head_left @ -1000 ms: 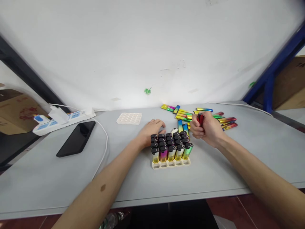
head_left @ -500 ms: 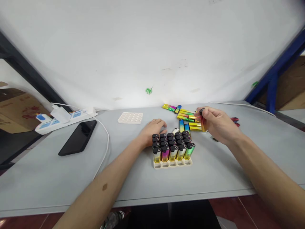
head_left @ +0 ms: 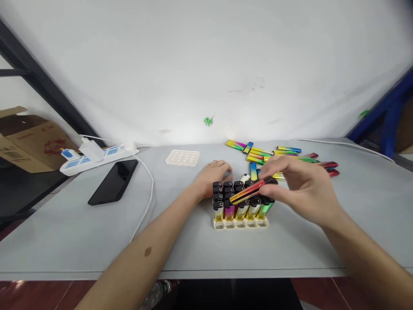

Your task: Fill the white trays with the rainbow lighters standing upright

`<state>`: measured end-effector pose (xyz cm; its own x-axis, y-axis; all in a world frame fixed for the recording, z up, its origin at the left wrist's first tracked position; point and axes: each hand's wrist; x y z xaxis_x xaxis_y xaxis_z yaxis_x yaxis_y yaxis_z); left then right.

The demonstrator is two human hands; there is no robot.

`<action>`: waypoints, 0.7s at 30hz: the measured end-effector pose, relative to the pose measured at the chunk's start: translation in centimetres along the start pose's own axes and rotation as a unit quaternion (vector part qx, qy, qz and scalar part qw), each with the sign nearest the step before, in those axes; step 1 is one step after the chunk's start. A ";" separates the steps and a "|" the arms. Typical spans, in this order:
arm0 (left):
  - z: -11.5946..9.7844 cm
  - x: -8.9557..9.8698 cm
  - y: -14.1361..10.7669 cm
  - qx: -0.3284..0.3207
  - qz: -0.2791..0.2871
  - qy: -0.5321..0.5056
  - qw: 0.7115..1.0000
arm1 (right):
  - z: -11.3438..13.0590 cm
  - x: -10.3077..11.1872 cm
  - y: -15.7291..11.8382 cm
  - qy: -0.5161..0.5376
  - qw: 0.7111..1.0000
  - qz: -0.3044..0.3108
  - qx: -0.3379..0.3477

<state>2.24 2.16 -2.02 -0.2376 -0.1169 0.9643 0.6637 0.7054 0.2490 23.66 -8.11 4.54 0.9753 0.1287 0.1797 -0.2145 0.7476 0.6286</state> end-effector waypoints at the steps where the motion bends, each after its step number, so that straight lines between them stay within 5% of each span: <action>1: 0.0 0.0 0.0 -0.002 -0.001 0.000 1.000 | 0.4 -0.7 -0.1 -0.015 0.999 0.013 0.029; 6: 0.2 -0.2 0.0 -0.005 -0.004 0.001 1.000 | 2.7 -2.8 -0.3 -0.078 0.987 0.055 0.130; 12: -0.2 -0.1 0.2 0.008 0.010 0.006 1.000 | 2.9 -5.6 -1.3 -0.254 0.945 0.132 0.161; 21: -0.7 0.6 0.0 0.008 0.020 0.003 1.000 | 1.7 -6.6 -1.9 -0.410 0.874 0.114 0.236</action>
Point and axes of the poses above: each hand's wrist, its own y-axis towards the middle knuckle, its own x-axis out of the back of the hand, z = x × y, and after that the axes turned 9 degrees about y, right-handed
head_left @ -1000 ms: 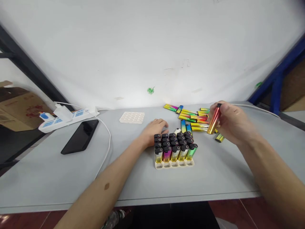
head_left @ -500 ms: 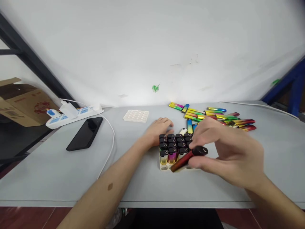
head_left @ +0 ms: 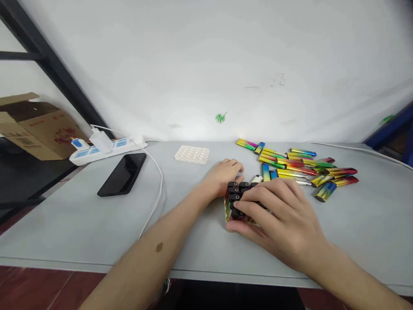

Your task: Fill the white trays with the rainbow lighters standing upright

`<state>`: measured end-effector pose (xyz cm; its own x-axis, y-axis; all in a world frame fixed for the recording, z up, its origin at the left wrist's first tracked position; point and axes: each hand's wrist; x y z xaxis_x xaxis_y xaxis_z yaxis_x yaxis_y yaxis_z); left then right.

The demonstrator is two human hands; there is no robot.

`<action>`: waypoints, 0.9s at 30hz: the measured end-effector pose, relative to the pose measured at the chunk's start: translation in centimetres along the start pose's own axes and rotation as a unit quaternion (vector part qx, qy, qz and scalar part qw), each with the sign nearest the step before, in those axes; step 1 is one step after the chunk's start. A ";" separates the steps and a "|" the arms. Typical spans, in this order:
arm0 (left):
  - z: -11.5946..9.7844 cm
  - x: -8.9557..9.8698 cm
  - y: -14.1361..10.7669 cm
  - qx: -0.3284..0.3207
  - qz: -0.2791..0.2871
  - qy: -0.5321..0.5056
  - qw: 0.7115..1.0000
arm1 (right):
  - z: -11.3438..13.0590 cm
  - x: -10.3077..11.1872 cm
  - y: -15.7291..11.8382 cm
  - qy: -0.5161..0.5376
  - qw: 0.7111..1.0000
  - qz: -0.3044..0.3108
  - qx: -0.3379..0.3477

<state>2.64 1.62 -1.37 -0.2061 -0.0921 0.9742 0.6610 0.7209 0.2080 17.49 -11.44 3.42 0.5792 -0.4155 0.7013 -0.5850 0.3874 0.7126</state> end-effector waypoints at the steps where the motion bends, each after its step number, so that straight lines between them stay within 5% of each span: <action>1: 0.0 0.1 0.0 0.000 0.001 -0.001 1.000 | -0.1 0.1 0.0 -0.006 1.000 -0.002 0.000; 14: -0.2 0.0 -0.1 -0.005 -0.008 0.000 1.000 | -0.7 1.1 0.5 0.037 0.999 -0.011 -0.014; 20: -0.1 -0.1 -0.1 0.002 -0.010 -0.003 1.000 | -8.9 1.3 0.4 0.004 0.979 -0.047 -0.200; 24: 0.0 0.1 0.0 -0.001 0.001 -0.011 1.000 | -15.2 -1.0 -2.5 -0.038 0.958 0.071 -0.275; 27: 0.1 0.0 0.1 0.001 0.005 -0.011 1.000 | -16.6 -2.0 -4.2 -0.054 0.951 0.124 -0.277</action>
Point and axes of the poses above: each hand's wrist, its own y-axis towards the middle knuckle, its own x-axis out of the back of the hand, z = x × y, and after that the axes turned 9 degrees about y, right-handed
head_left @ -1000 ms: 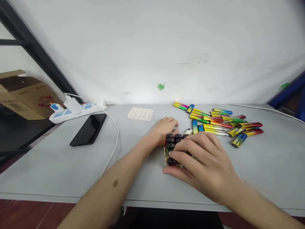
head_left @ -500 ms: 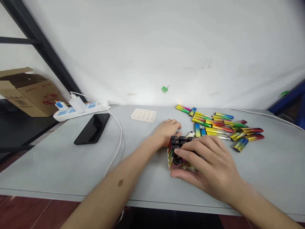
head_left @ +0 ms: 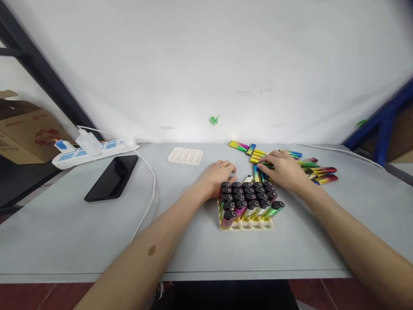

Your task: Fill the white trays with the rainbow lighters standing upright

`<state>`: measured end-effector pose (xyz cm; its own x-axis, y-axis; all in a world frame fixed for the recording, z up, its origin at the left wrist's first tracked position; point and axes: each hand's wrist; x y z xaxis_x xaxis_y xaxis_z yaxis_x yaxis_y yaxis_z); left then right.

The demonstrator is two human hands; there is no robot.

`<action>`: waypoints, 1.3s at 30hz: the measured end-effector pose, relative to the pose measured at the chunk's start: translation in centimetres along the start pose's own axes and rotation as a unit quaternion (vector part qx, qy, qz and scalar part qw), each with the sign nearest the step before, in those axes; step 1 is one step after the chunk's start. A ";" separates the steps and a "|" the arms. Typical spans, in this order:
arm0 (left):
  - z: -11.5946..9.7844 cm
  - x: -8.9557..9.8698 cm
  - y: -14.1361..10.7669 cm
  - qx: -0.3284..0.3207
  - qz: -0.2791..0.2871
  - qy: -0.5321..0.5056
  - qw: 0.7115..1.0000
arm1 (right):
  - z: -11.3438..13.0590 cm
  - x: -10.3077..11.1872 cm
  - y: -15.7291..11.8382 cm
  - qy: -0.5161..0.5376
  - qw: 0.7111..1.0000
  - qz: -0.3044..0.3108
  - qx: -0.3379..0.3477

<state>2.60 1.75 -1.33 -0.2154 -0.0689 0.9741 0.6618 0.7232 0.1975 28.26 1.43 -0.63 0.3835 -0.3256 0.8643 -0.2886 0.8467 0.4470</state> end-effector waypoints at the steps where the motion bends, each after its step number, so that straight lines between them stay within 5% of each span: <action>1: 0.0 0.0 0.0 0.003 0.001 0.000 1.000 | 0.0 -0.2 -0.2 -0.004 1.000 0.000 -0.004; 10: 0.5 -0.6 0.2 -0.003 -0.012 -0.002 1.000 | 2.7 -1.3 -0.4 -0.044 0.997 -0.036 -0.058; 21: 1.2 -1.3 0.4 -0.012 -0.016 -0.005 1.000 | 3.7 -1.9 0.0 0.156 0.986 -0.036 -0.039; 28: 1.5 -1.4 0.6 -0.004 -0.009 -0.006 1.000 | 3.9 -1.2 0.1 0.201 0.963 -0.156 -0.093; 34: 1.8 -1.5 0.7 -0.010 -0.006 -0.002 1.000 | 4.4 -0.3 -0.1 0.239 0.950 -0.118 -0.164; 39: 1.7 -1.5 0.7 -0.014 -0.013 -0.002 1.000 | 5.0 -0.2 -0.4 0.260 0.947 -0.107 -0.154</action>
Point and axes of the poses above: each hand's wrist, its own y-axis towards the middle knuckle, its own x-axis out of the back of the hand, z = x × y, and after that the axes turned 9 degrees about y, right-handed
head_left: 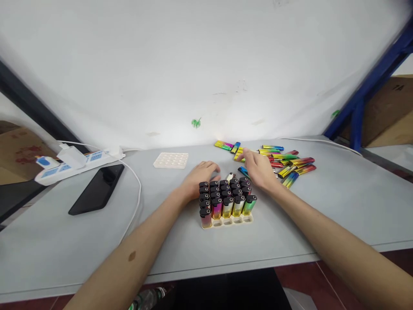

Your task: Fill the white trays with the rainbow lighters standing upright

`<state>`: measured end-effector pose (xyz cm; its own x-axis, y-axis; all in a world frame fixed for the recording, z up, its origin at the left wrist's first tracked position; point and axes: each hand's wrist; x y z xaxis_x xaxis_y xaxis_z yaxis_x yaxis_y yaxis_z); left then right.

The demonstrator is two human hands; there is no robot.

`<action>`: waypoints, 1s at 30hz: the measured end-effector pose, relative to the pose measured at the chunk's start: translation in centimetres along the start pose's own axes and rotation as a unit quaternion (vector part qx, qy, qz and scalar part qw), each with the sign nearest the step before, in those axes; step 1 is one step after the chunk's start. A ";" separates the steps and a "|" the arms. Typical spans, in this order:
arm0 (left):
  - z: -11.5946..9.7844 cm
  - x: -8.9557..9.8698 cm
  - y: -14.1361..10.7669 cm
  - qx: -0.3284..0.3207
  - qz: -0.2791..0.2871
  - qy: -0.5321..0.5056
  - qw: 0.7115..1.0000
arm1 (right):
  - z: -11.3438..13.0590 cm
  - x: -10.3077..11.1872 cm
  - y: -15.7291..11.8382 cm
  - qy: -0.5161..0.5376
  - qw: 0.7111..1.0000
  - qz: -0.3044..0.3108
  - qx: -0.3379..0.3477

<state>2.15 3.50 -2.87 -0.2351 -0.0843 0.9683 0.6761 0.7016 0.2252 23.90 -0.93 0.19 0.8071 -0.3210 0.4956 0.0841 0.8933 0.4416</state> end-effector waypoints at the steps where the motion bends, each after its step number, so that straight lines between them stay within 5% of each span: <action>1: 0.0 0.0 0.0 -0.001 -0.002 0.001 1.000 | 0.0 0.0 0.0 0.008 1.000 -0.012 0.006; 11: 0.1 -0.1 0.0 0.000 0.000 -0.004 1.000 | -0.1 0.8 0.3 0.244 0.969 -0.002 -0.043; 18: -0.1 0.0 -0.2 0.002 -0.004 -0.005 1.000 | -0.8 0.5 0.7 0.338 0.921 0.013 -0.193; 30: 0.0 -0.1 -0.1 0.002 -0.002 -0.001 1.000 | -0.6 0.2 0.2 0.358 0.923 0.039 -0.132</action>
<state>2.10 3.45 -2.99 -0.2398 -0.0863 0.9670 0.6727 0.7034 0.2296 24.40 -0.62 -0.03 0.9882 -0.0466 -0.1461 0.0730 0.9808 0.1811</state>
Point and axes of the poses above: each hand's wrist, its own y-axis towards the middle knuckle, its own x-axis out of the back of the hand, z = x × y, and after that the axes turned 9 degrees about y, right-handed
